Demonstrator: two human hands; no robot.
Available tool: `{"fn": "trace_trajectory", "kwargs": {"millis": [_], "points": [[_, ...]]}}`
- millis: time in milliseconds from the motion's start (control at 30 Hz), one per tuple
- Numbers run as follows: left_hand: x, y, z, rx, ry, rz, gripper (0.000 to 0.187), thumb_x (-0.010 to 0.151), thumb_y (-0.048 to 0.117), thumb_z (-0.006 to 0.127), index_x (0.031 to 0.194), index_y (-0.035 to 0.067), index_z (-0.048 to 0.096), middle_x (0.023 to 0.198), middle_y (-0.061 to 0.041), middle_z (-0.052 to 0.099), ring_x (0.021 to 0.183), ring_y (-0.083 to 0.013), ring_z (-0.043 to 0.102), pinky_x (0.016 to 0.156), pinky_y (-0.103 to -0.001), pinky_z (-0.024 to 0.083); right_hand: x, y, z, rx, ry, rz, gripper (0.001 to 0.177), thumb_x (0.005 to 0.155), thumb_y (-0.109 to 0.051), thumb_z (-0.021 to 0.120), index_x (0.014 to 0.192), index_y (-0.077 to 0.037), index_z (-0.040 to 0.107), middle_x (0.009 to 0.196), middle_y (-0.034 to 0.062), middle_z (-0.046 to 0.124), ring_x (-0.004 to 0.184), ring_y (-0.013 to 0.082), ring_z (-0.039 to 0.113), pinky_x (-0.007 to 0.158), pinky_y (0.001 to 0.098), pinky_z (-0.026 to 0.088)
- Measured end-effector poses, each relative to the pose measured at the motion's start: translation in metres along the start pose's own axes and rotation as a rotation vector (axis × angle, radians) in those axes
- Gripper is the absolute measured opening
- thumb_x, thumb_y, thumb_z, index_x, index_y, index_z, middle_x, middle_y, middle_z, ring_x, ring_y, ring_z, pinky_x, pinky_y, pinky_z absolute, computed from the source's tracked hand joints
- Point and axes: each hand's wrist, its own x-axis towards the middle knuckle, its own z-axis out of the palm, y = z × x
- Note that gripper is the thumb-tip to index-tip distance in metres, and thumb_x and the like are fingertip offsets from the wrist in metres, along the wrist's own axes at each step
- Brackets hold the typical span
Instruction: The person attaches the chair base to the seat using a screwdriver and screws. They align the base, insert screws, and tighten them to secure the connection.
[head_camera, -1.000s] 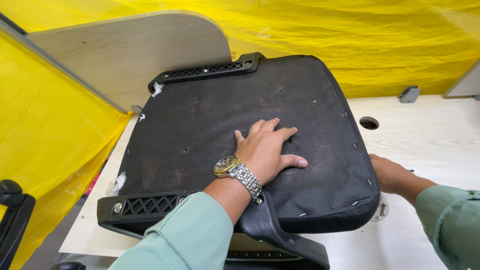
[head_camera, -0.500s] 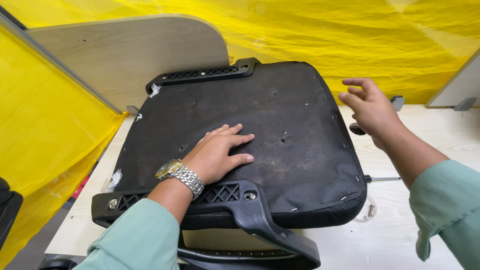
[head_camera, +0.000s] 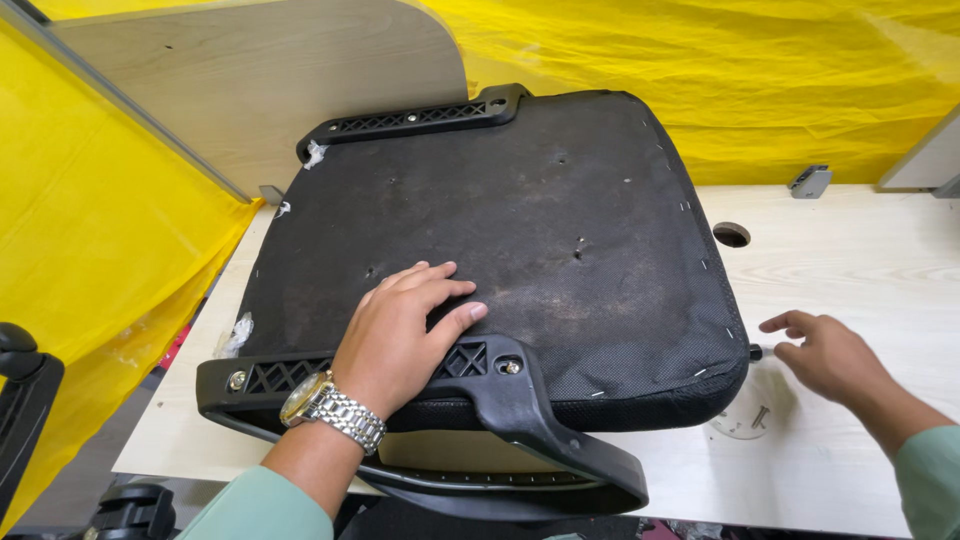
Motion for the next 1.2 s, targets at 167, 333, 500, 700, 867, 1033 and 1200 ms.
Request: {"fn": "trace_trajectory", "kwargs": {"millis": [167, 333, 500, 700, 867, 1033, 1200], "points": [[0.000, 0.007, -0.004, 0.003, 0.022, 0.015, 0.035, 0.088, 0.041, 0.069, 0.107, 0.013, 0.080, 0.131, -0.011, 0.069, 0.133, -0.0312, 0.055, 0.107, -0.044, 0.042, 0.007, -0.014, 0.026, 0.115, -0.118, 0.136, 0.041, 0.096, -0.036, 0.065, 0.134, -0.020, 0.070, 0.135, 0.0132, 0.071, 0.122, 0.0307, 0.069, 0.101, 0.0472, 0.055], [-0.012, 0.015, -0.006, -0.025, 0.102, 0.030, 0.031, 0.088, 0.036, 0.070, 0.102, 0.011, 0.081, 0.121, -0.011, 0.074, 0.118, -0.0307, 0.063, 0.098, -0.046, 0.044, 0.010, -0.038, 0.014, 0.062, -0.100, 0.147, 0.044, 0.094, -0.037, 0.069, 0.134, -0.019, 0.069, 0.130, 0.0136, 0.073, 0.118, 0.0295, 0.072, 0.102, 0.0459, 0.055], [-0.046, 0.019, -0.013, -0.209, 0.367, -0.055, 0.018, 0.093, 0.022, 0.069, 0.098, 0.007, 0.078, 0.100, -0.007, 0.078, 0.094, -0.0208, 0.072, 0.082, -0.033, 0.054, 0.020, -0.046, -0.012, 0.342, 0.011, 0.070, 0.037, 0.096, -0.021, 0.062, 0.131, -0.013, 0.073, 0.118, 0.0184, 0.078, 0.105, 0.0322, 0.076, 0.091, 0.0455, 0.060], [-0.085, 0.008, -0.016, -0.487, 0.512, -0.524, 0.023, 0.097, 0.023, 0.065, 0.093, 0.003, 0.076, 0.063, -0.005, 0.068, 0.055, -0.0119, 0.060, 0.050, -0.026, 0.046, 0.016, -0.114, -0.056, 0.879, -0.091, -0.043, 0.044, 0.107, -0.035, 0.045, 0.139, -0.009, 0.059, 0.125, 0.0188, 0.069, 0.108, 0.0311, 0.066, 0.091, 0.0442, 0.052], [-0.107, -0.013, -0.005, -0.634, 0.522, -0.895, 0.051, 0.099, 0.037, 0.061, 0.071, -0.006, 0.064, 0.054, -0.013, 0.061, 0.042, -0.0182, 0.054, 0.042, -0.029, 0.043, 0.003, -0.171, -0.104, 1.295, -0.341, 0.105, 0.061, 0.100, -0.063, 0.041, 0.137, -0.017, 0.053, 0.123, 0.0235, 0.062, 0.110, 0.0279, 0.066, 0.095, 0.0468, 0.053], [-0.123, -0.015, 0.039, -0.938, 0.666, -1.233, 0.067, 0.095, 0.058, 0.057, 0.082, -0.008, 0.059, 0.065, -0.021, 0.063, 0.054, -0.0287, 0.069, 0.048, -0.034, 0.048, 0.007, -0.186, -0.109, 1.161, -0.399, 0.009, 0.061, 0.095, -0.053, 0.064, 0.129, -0.002, 0.064, 0.121, 0.0195, 0.069, 0.098, 0.0234, 0.070, 0.092, 0.0405, 0.056], [-0.102, -0.003, 0.051, -1.246, 0.639, -1.251, 0.075, 0.081, 0.067, 0.060, 0.114, 0.004, 0.039, 0.107, -0.020, 0.057, 0.088, -0.0352, 0.073, 0.073, -0.048, 0.062, 0.004, -0.181, -0.103, 1.122, -0.421, 0.045, 0.056, 0.093, -0.050, 0.065, 0.123, -0.004, 0.068, 0.115, 0.0166, 0.073, 0.094, 0.0231, 0.071, 0.087, 0.0404, 0.056]]}}
